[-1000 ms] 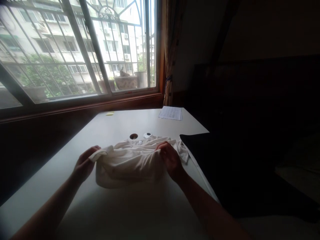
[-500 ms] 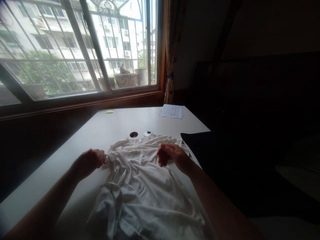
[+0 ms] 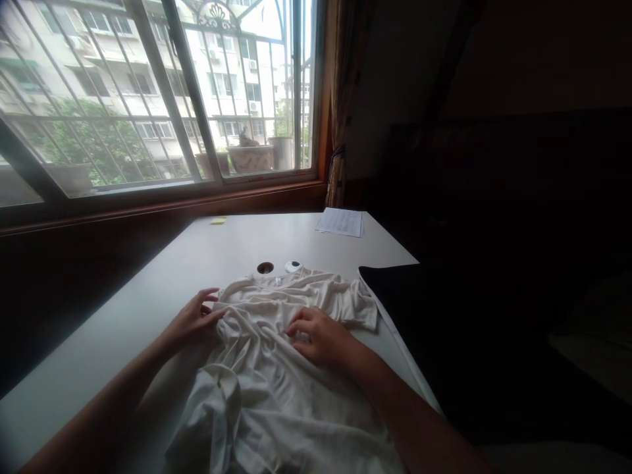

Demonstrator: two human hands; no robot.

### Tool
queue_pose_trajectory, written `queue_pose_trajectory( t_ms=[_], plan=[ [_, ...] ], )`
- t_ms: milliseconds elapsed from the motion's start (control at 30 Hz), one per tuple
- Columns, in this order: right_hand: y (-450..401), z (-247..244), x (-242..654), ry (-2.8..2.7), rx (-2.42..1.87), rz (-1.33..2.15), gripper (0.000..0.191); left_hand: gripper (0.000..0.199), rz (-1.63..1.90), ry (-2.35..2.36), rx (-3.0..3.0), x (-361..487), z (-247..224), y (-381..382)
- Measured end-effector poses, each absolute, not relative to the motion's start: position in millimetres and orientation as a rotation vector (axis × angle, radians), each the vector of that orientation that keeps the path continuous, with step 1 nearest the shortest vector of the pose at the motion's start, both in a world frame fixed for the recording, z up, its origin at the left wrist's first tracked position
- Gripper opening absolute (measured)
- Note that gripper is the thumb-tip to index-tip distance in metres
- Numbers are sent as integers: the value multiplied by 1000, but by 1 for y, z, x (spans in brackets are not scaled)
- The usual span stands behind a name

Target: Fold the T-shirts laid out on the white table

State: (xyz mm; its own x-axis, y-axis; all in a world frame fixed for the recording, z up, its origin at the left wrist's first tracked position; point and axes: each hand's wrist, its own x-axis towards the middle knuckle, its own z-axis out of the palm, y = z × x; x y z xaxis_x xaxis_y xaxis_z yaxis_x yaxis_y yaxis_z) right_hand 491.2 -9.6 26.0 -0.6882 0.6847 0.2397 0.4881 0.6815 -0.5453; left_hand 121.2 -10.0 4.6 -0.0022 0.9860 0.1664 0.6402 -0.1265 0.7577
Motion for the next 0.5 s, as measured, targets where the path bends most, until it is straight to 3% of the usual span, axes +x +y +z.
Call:
queue_pose_trajectory(
  t_ms=[133,500],
  plan=[
    [-15,31,485,-2486,-770,802,21,66,884,1594,1762,121,14,-14],
    [-17,35,484,-2434,-728,958,19,41,825,1883,1825,77,27,-6]
  ],
)
